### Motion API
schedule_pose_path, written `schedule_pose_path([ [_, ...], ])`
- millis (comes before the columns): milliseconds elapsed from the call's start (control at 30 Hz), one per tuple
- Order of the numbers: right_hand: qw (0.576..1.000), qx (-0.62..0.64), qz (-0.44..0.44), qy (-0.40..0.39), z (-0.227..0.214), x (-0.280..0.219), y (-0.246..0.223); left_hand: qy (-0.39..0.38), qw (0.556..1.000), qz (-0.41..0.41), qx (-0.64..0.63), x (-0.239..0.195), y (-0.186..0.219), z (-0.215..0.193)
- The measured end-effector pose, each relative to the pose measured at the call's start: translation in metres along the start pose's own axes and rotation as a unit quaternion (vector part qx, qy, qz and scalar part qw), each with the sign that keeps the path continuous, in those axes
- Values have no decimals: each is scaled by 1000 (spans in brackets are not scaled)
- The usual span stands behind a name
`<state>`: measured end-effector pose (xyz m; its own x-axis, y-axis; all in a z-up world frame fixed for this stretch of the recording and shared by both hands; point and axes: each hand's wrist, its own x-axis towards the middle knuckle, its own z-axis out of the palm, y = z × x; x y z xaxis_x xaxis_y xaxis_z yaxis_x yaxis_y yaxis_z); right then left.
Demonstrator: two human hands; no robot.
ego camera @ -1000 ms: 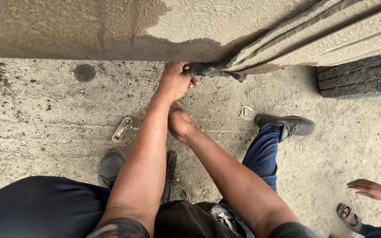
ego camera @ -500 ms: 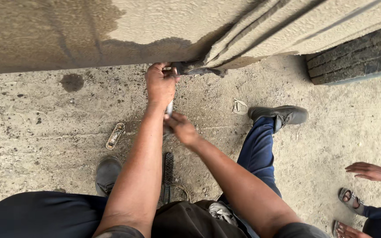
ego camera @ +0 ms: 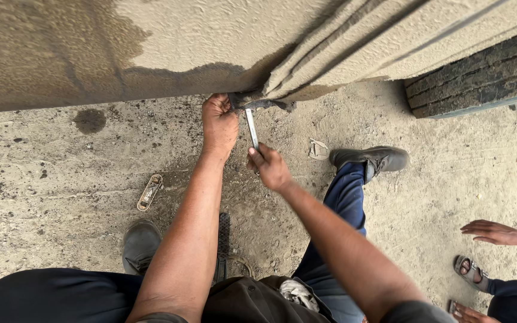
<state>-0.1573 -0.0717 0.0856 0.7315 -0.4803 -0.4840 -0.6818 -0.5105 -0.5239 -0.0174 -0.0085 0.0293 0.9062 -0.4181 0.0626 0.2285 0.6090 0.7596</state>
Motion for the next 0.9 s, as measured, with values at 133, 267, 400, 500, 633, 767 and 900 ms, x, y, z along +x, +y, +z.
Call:
schedule_pose_path([
  [133,996,18,65,60,26,-9,-10,-27,999,15,38,-5,11,-1],
  [267,954,281,57,-83,49,-19,-62,-45,995,-56,62,2,48,-2],
  [400,806,537,89,-234,78,-21,-93,-102,881,-295,355,12,76,-19],
  [500,809,534,76,-233,88,-5,-93,-111,927,-264,244,23,79,-23],
  [633,845,493,45,-205,106,4,-52,-40,944,-219,243,15,60,-29],
  [767,921,353,66,-153,89,8,-4,-9,954,-169,247,14,43,-31],
  [900,990,108,89,-26,16,12,33,-4,977,-68,203,4,7,-19],
])
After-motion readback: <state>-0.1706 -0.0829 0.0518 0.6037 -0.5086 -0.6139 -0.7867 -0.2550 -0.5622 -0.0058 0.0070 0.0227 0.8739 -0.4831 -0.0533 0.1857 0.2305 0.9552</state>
